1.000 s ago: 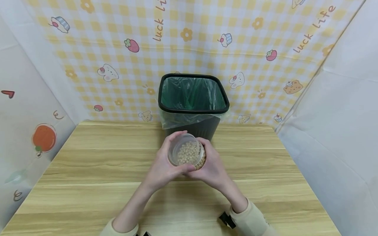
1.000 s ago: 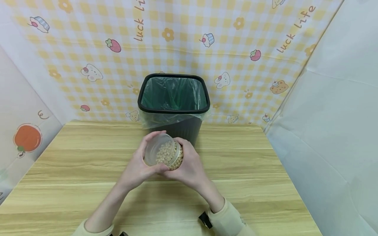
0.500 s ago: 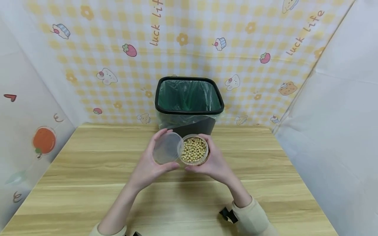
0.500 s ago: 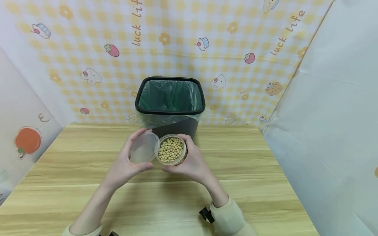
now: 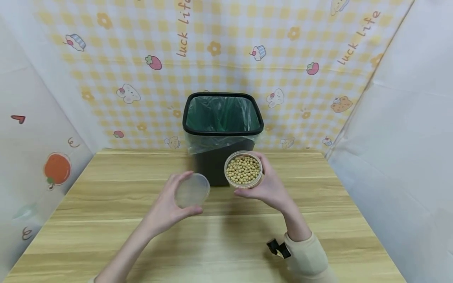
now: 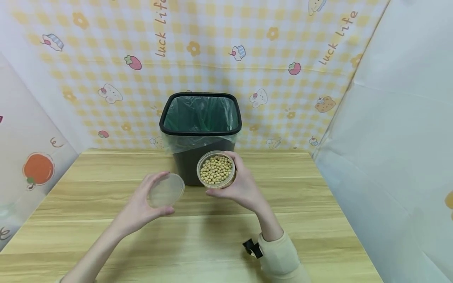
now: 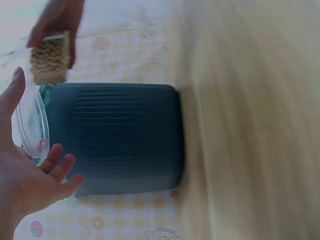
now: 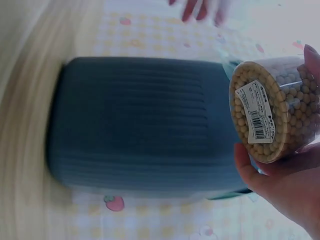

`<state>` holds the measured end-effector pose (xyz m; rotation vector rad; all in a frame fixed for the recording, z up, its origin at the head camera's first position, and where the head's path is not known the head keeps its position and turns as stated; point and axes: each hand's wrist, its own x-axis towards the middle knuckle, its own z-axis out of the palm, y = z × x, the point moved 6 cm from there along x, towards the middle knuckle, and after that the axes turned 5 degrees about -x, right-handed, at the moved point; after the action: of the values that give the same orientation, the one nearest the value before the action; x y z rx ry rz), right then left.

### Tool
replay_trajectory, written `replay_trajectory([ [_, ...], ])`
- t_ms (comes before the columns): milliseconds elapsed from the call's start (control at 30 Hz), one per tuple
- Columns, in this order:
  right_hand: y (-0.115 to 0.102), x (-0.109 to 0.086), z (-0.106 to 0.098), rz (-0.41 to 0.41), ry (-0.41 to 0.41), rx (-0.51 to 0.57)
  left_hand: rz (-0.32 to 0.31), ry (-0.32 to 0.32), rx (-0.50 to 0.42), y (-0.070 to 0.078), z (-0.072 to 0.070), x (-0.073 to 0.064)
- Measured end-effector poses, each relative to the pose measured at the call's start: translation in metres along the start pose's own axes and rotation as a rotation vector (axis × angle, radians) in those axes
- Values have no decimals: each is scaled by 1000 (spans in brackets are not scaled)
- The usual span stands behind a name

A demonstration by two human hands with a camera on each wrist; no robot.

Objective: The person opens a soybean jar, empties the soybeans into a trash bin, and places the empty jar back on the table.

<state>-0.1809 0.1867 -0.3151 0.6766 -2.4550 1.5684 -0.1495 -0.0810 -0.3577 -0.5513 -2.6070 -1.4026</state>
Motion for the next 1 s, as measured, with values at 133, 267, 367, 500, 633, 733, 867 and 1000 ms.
replay_trajectory([
  [133, -1, 1, -9, 4, 18, -1, -8, -35, 63, -12, 7, -4],
  [267, -3, 0, -18, 17, 34, 11, -6, -79, 101, -23, 17, -7],
  [367, -3, -1, -23, 33, 43, 23, 8, -113, 138, -29, 25, -8],
  [500, -1, -2, -31, 51, 52, 39, 30, -169, 218, -37, 38, -8],
  [633, 1, -4, -39, 60, 66, 22, 16, -244, 278, -44, 51, -8],
  [733, 2, -5, -44, 60, 75, 6, -43, -314, 273, -50, 60, -10],
  [867, 2, -6, -48, 59, 78, -18, -97, -375, 245, -55, 68, -13],
  [1000, 3, -7, -51, 67, 77, -41, -93, -424, 220, -58, 75, -15],
])
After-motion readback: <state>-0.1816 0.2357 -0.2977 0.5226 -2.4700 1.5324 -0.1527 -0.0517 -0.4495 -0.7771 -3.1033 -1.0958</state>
